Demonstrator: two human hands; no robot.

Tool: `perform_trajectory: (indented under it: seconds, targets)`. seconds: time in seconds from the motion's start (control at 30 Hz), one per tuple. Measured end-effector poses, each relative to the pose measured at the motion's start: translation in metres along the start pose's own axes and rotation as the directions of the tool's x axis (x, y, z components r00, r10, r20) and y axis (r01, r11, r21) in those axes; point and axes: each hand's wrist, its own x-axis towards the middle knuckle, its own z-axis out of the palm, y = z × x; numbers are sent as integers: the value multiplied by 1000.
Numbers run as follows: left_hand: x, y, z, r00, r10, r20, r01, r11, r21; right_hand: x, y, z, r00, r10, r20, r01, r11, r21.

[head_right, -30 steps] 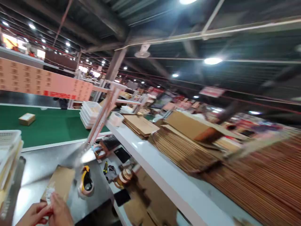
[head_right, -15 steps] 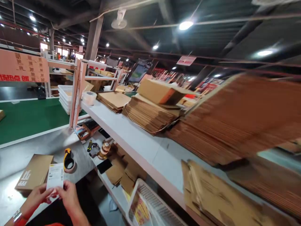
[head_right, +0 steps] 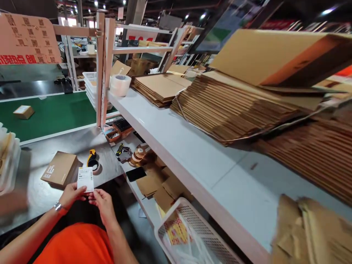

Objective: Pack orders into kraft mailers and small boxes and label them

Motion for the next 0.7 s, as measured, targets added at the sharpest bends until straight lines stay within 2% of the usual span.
perform_trajectory:
  seconds: [0.27,0.53,0.7]
  targets:
    - [1,-4,14,998,-52,-38,50,997,-54,2,-2,-10,1000,9,-3,-9,1000,1]
    - [6,-3,14,999,-28,-33,26,998,-54,4,-2,-9,1000,2,-14,-1,996,88]
    - [5,-1,13,999,-36,-39,33,997,-69,5,-2,-5,999,5,-43,-2,997,73]
